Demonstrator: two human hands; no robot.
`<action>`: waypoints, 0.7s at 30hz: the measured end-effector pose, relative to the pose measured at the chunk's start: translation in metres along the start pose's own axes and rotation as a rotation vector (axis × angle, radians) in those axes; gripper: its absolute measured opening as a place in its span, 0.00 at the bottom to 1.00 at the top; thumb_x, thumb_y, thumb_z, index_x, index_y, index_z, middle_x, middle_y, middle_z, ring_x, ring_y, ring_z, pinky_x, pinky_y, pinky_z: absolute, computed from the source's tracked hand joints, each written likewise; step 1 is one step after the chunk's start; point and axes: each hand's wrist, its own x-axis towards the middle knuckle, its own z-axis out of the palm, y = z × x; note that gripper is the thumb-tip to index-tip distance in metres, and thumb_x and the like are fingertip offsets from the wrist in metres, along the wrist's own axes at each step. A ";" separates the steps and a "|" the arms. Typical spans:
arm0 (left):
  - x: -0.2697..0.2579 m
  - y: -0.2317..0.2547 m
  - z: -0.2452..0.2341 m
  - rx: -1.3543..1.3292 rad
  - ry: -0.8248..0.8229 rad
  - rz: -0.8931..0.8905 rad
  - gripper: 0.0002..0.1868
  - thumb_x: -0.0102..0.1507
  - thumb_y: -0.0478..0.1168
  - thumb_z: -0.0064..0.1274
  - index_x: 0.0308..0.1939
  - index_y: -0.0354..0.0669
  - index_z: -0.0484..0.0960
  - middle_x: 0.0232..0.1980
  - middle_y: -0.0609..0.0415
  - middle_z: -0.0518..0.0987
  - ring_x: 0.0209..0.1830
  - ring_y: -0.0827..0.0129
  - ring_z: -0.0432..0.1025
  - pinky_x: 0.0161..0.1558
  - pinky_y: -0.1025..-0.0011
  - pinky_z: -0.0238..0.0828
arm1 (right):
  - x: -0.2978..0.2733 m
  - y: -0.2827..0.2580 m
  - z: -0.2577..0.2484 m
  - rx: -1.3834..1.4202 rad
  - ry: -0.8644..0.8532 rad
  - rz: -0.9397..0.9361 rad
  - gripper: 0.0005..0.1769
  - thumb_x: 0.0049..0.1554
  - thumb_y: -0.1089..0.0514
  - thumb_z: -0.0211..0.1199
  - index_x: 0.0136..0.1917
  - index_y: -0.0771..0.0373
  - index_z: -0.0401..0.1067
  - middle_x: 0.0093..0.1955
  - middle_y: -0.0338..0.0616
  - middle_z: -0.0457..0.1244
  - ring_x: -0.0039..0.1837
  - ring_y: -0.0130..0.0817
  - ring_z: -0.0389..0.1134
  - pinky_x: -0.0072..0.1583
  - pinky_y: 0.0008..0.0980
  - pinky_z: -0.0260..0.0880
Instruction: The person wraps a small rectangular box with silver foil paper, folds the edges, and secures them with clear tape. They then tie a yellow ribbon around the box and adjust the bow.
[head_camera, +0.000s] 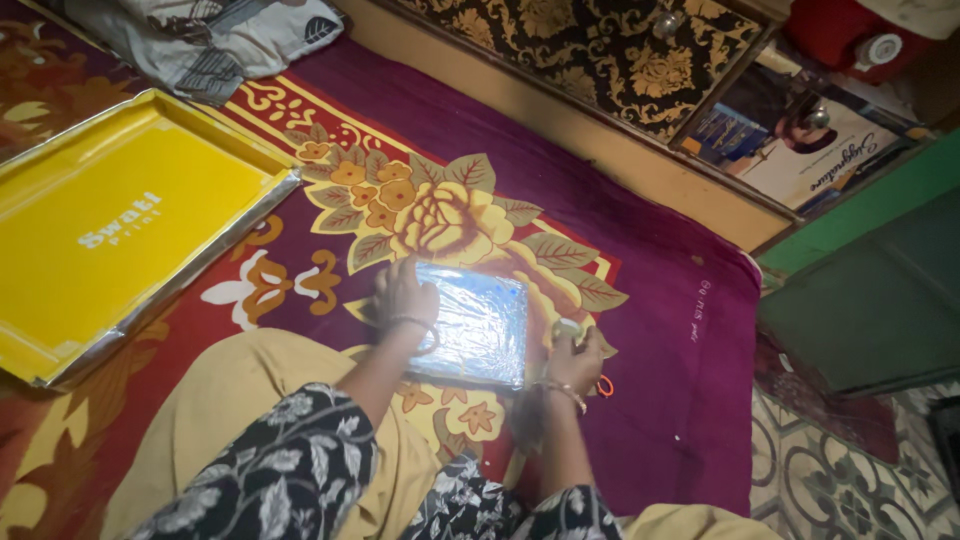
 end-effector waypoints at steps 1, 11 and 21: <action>0.007 0.001 0.000 0.007 -0.013 0.036 0.29 0.62 0.46 0.45 0.69 0.57 0.69 0.74 0.60 0.63 0.76 0.61 0.51 0.71 0.47 0.44 | -0.010 -0.007 -0.003 -0.107 0.012 -0.080 0.28 0.55 0.61 0.62 0.67 0.72 0.68 0.60 0.62 0.65 0.59 0.49 0.67 0.59 0.41 0.69; 0.075 0.006 -0.007 0.189 -0.298 0.143 0.24 0.68 0.55 0.41 0.69 0.62 0.72 0.73 0.58 0.70 0.79 0.53 0.50 0.78 0.45 0.36 | -0.073 -0.045 0.012 -0.185 -0.339 -0.681 0.18 0.54 0.60 0.59 0.58 0.65 0.73 0.61 0.54 0.66 0.68 0.56 0.63 0.72 0.49 0.61; 0.066 -0.005 -0.015 -0.009 -0.317 0.394 0.17 0.63 0.52 0.54 0.50 0.51 0.88 0.48 0.46 0.85 0.49 0.54 0.80 0.54 0.62 0.74 | -0.129 -0.087 0.000 -0.487 -0.624 -0.882 0.51 0.45 0.35 0.71 0.75 0.58 0.60 0.79 0.54 0.49 0.80 0.60 0.43 0.74 0.63 0.34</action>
